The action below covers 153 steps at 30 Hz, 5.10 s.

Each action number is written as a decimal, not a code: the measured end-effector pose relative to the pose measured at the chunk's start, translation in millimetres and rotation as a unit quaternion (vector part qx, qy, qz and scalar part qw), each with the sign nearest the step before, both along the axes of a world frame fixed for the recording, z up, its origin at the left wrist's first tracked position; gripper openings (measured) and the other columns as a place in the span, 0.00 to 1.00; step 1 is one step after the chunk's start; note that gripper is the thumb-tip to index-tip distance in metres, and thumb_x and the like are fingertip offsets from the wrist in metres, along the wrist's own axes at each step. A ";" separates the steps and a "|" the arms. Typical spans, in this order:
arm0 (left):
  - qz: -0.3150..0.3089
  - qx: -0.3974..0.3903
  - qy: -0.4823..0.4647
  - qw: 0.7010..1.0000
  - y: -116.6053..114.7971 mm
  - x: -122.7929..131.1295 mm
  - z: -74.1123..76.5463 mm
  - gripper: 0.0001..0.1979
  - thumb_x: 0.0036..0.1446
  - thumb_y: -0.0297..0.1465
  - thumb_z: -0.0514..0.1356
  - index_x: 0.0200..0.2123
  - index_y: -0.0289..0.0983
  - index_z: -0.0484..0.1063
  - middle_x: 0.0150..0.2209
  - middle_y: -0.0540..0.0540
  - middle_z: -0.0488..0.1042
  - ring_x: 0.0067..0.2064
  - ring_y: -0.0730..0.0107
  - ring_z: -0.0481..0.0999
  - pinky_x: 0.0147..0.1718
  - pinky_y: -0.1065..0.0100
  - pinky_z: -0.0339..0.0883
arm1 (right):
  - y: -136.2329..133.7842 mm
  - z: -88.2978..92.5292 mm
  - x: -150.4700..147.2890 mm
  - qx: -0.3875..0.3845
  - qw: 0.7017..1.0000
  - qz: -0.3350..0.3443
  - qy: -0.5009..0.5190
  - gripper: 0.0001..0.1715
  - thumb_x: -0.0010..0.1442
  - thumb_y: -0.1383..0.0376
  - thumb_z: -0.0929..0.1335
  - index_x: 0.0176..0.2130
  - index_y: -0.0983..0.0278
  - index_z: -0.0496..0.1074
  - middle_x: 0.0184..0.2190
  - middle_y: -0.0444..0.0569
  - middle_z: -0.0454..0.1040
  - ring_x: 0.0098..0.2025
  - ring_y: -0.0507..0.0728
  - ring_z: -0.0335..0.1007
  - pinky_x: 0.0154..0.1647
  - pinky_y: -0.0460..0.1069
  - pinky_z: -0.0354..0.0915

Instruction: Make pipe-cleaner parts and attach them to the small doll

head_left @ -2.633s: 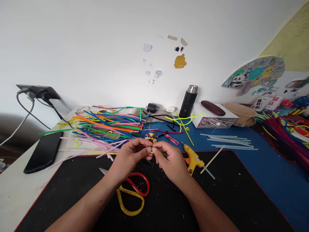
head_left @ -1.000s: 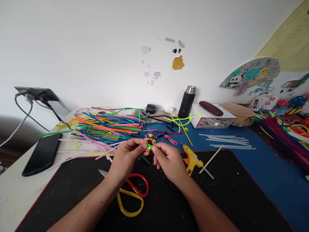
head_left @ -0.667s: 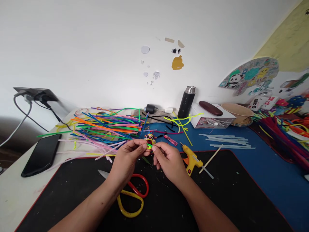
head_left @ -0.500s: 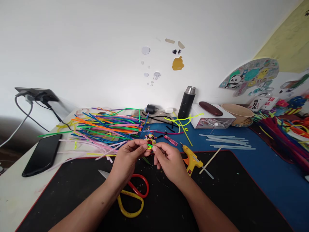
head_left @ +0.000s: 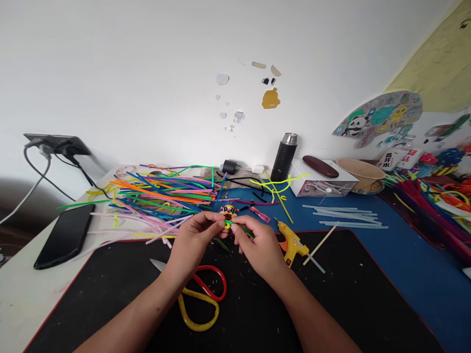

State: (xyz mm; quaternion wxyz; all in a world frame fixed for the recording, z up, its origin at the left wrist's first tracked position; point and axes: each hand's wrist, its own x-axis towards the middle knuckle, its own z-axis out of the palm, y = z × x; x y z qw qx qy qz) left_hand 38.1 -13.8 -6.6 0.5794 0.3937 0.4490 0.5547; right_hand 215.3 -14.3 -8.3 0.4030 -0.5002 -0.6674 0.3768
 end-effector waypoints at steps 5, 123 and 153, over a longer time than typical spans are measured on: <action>-0.004 -0.003 0.021 1.000 -0.9 1.8 5.7 0.19 0.44 0.43 0.79 0.34 0.36 0.82 0.31 0.47 0.82 0.29 0.69 0.81 0.34 0.69 0.75 | -0.1 -1.5 -0.4 0.037 0.999 -0.010 -0.037 0.14 0.69 0.58 0.68 0.47 0.60 0.81 0.28 0.47 0.81 0.24 0.55 0.75 0.26 0.48 0.69; 0.028 0.027 -0.021 0.999 -0.4 7.8 -7.4 0.16 0.48 0.39 0.78 0.35 0.36 0.82 0.32 0.48 0.81 0.30 0.71 0.80 0.35 0.71 0.75 | -1.4 -3.8 -2.5 -0.006 1.000 0.002 0.028 0.13 0.71 0.58 0.67 0.42 0.61 0.80 0.28 0.46 0.82 0.24 0.54 0.79 0.27 0.46 0.71; 0.050 0.217 0.383 0.896 -4.2 -7.7 3.2 0.05 0.64 0.34 0.64 0.37 0.41 0.80 0.35 0.50 0.83 0.34 0.67 0.81 0.37 0.68 0.75 | 0.0 -2.2 3.9 0.103 0.991 -0.018 -0.081 0.12 0.71 0.62 0.67 0.46 0.59 0.81 0.38 0.47 0.87 0.30 0.55 0.83 0.28 0.46 0.72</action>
